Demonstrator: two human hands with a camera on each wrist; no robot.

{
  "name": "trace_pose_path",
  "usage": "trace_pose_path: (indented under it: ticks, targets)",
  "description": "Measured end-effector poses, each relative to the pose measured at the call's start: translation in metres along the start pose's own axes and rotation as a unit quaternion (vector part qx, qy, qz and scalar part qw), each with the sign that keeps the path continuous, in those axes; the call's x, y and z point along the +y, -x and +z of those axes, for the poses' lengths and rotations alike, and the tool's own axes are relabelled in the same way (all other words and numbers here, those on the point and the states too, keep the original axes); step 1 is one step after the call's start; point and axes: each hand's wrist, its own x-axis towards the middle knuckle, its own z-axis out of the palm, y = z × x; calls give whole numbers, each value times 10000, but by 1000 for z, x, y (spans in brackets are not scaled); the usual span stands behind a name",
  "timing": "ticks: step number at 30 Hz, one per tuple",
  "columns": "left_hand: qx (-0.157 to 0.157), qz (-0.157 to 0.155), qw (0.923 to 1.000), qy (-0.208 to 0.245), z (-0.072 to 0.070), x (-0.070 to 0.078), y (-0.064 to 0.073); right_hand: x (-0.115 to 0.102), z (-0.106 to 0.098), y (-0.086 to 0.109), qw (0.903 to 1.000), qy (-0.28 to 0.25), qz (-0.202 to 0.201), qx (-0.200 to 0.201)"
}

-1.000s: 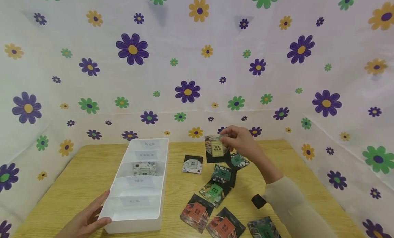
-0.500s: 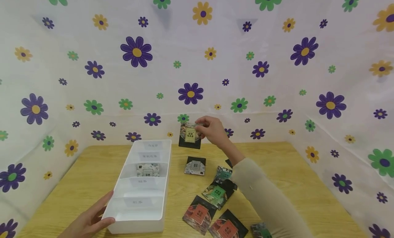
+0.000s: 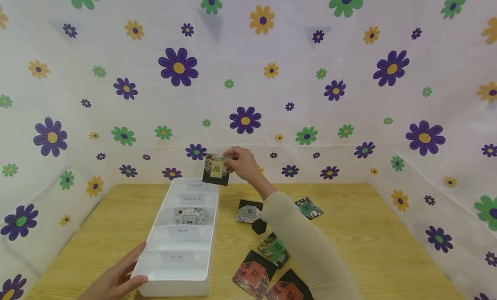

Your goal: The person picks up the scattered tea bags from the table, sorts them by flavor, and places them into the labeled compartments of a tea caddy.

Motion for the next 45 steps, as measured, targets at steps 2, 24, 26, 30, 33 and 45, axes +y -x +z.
trace_pose_path:
  ticks: [2,24,26,30,33,45]
  targets:
    - [7,-64,10000,53,0,1,0,1,8,-5,10000,48,-63,-60]
    - [48,-433,9980,453,1,2,0,20,74,-5,9970,699,-310,-131]
    - [42,-381,9983,445,1,2,0,22,77,-3,9954,838,-309,-351]
    - [40,-400,9982,441,2,3,-1,25,82,0,9907,1151,-358,-639]
    - [78,-509,9977,445,2,3,-1,25,85,2,9870,1374,-449,-697]
    - [63,-366,9989,271,2,1,0,31,96,7,9629,2392,-1097,-591]
